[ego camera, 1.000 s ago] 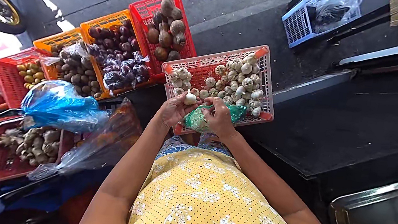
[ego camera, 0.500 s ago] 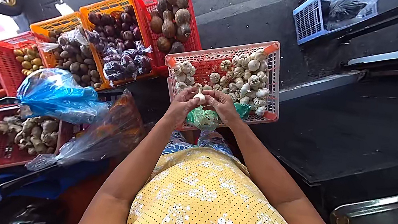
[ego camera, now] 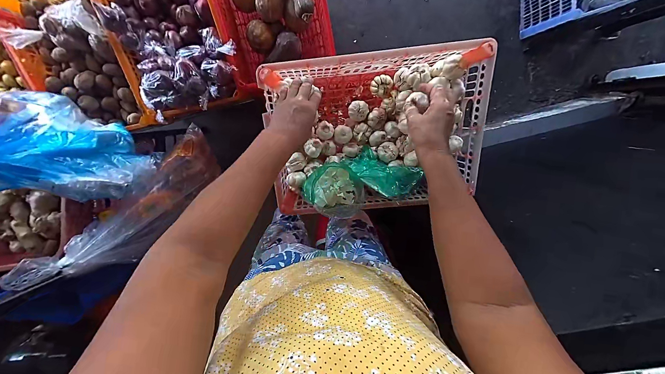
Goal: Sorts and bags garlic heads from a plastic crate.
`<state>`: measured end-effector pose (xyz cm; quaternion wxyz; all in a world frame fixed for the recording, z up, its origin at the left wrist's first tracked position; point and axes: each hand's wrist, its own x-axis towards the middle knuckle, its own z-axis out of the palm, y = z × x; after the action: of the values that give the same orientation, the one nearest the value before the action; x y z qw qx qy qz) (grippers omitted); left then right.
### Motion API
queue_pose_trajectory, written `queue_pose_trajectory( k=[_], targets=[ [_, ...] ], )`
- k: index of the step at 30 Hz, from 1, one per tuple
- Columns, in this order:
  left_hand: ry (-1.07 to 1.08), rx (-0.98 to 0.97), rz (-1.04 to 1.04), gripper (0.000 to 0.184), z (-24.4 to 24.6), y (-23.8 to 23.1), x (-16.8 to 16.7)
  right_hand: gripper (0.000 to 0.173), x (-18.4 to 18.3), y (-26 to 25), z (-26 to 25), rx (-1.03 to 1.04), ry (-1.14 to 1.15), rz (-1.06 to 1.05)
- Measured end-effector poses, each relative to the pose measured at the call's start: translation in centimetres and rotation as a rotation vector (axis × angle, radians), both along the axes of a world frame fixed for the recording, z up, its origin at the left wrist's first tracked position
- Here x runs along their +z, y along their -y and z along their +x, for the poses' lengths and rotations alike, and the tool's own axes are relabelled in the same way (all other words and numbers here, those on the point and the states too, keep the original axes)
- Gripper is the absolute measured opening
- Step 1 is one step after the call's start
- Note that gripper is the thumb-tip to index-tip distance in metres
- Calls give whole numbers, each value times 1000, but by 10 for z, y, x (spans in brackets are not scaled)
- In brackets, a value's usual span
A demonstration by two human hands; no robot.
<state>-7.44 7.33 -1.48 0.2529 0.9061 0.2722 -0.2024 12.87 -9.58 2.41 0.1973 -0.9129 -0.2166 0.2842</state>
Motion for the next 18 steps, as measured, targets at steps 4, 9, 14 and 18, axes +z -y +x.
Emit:
queue_pose_trajectory(
  k=[4, 9, 14, 18],
  targets=[
    [-216, -81, 117, 68, 12, -1, -18, 39, -14, 7, 6, -36, -92, 40],
    [-232, -56, 103, 59, 21, 5, -18, 42, -22, 17, -30, -297, -721, 225],
    [-253, -29, 115, 48, 25, -7, -17, 35, -13, 8, -56, -447, -975, 315],
    [-262, -4, 16, 60, 33, -11, -5, 32, -2, 0, -53, -430, -949, 327]
  ],
)
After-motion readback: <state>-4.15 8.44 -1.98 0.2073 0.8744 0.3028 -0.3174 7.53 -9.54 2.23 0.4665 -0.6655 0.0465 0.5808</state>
